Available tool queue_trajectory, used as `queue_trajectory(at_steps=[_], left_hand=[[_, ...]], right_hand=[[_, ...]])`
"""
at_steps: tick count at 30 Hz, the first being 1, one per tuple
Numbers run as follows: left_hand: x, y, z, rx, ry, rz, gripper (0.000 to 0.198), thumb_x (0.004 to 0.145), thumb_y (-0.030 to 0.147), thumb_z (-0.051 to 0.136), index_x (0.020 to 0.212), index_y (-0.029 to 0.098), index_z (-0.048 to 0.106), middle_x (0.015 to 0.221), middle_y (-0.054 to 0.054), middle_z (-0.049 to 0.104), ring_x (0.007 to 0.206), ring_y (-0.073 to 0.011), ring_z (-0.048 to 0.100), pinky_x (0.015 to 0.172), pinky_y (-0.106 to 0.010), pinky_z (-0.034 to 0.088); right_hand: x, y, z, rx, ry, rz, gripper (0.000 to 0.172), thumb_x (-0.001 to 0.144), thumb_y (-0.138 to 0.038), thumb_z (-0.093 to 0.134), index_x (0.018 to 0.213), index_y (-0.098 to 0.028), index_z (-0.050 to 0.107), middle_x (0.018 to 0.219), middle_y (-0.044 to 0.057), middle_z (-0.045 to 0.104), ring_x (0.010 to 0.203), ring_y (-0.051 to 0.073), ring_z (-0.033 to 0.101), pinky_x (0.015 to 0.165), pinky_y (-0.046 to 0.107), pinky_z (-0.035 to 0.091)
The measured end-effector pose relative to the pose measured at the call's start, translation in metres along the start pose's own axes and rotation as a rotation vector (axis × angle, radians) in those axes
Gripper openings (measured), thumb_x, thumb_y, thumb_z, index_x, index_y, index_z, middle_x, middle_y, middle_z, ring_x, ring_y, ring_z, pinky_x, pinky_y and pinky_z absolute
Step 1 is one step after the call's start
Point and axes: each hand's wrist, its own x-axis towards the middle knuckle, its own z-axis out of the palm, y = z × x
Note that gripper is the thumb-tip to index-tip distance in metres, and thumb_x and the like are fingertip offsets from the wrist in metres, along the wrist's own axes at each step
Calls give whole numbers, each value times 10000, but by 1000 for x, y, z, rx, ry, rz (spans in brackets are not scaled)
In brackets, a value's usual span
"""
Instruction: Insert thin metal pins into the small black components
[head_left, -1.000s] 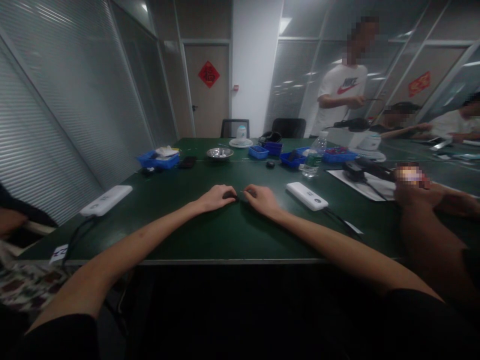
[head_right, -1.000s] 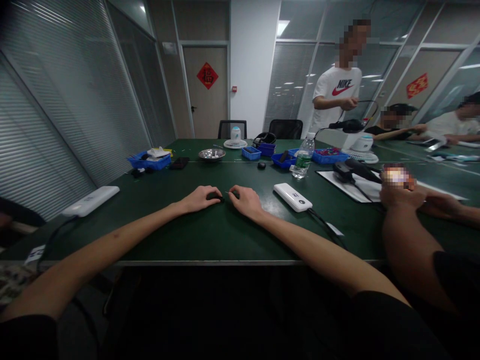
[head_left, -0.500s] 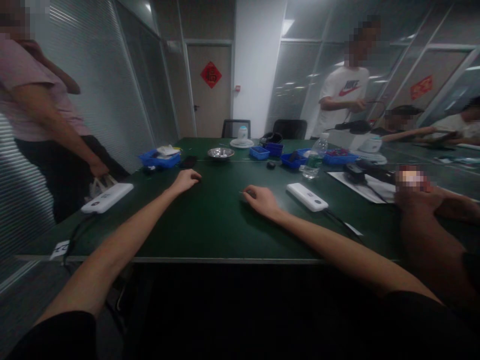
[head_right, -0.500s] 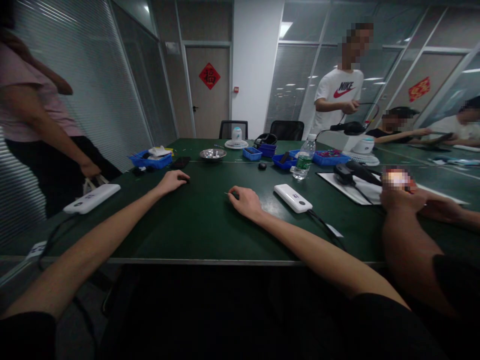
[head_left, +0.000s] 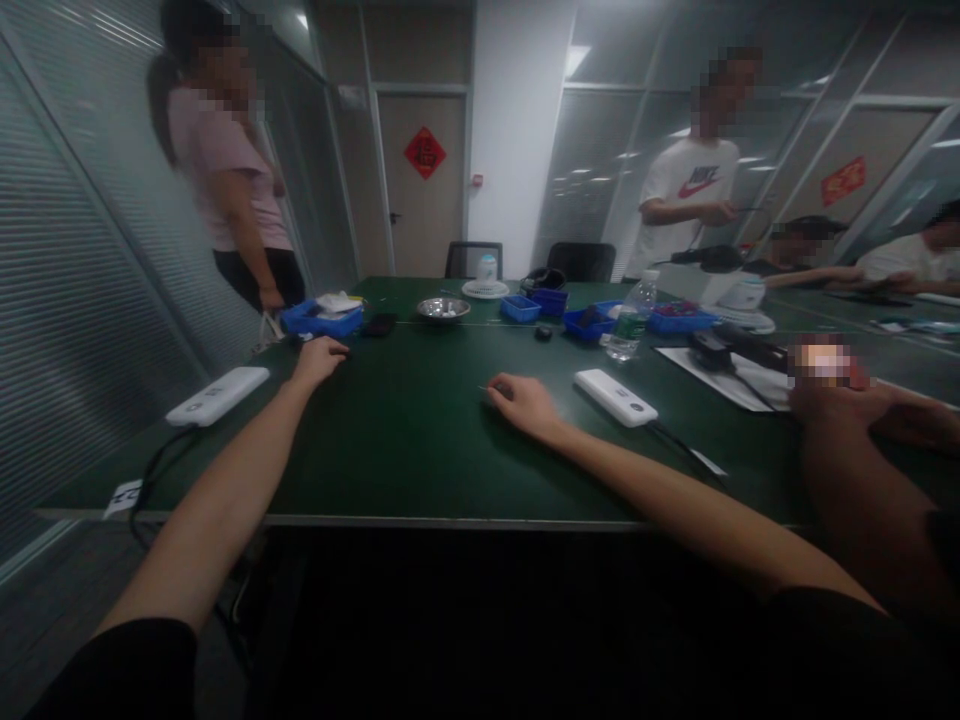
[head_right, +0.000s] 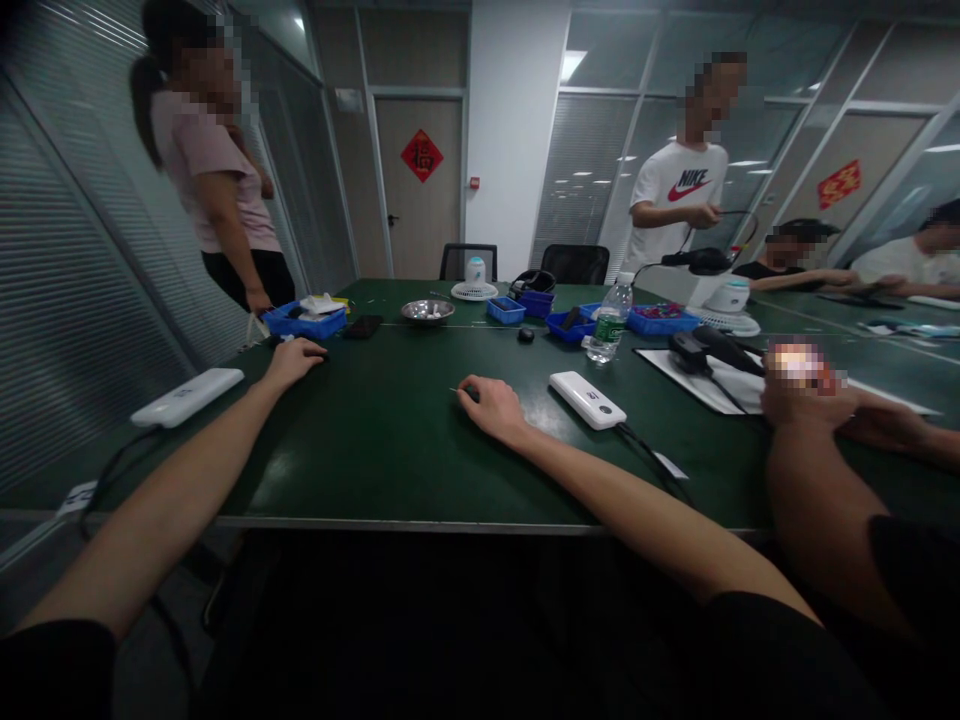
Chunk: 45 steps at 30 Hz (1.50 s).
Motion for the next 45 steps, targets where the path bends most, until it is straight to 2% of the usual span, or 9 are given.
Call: queue_trajectory(at_steps=[8,14,20,24,30,35,41,45], left_hand=[[-5,6,-5,-55,-9,-105,239,802,197,747,1015,249,843,1129,-64,791,1115,-286,706,1055,-359,511],[-3,-1,-4,-84,-11,-121,246,781,202,788,1018,244,842,1067,-54,802,1055,-277,727,1047,-358,517],[2,-7,-7,-116,-51,-220,267,768,285,830,1025,214,836,1009,-64,805,1005,-269,732,967,-341,553],[1,-4,-11,-139,-74,-243,235,754,321,858,967,222,835,1035,-58,804,1059,-272,716,993,-340,539],[-1,-2,-12,-181,-84,-262,338,738,357,866,1034,200,821,1049,-78,794,1049,-279,716,990,-352,540],[-1,1,-14,-192,-96,-274,233,737,328,864,942,222,830,1029,-66,799,1075,-292,705,1016,-358,524],[-5,3,-16,-164,-35,-299,259,747,305,853,972,188,799,1017,-80,793,976,-245,725,891,-306,556],[-8,0,-17,-45,25,-286,191,758,317,843,884,192,772,965,-76,790,965,-240,723,904,-309,542]], right_hand=[[-1,-1,-1,-2,-10,1,313,1028,-454,537,1181,-258,727,1130,58,768,973,218,697,779,281,496],[0,-1,0,-4,-14,-3,303,1025,-445,543,1174,-257,729,1112,54,771,973,213,697,787,275,494],[0,1,2,-2,-5,-13,299,1025,-437,540,1172,-257,728,1113,50,771,972,209,699,798,274,493],[0,2,2,3,-17,-11,297,1024,-436,544,1178,-259,727,1120,50,770,984,211,700,802,273,497],[0,2,1,-2,-14,-23,304,1029,-449,538,1178,-264,726,1123,50,769,987,213,701,813,277,496],[0,1,1,-15,-26,-11,300,1026,-452,551,1184,-265,725,1127,54,768,996,217,699,811,279,494],[1,2,1,6,-30,-18,293,1030,-448,548,1185,-273,725,1130,46,768,1001,212,701,820,275,497],[1,2,2,-4,-29,-19,287,1026,-444,555,1180,-272,725,1119,45,770,992,213,702,817,278,495]])
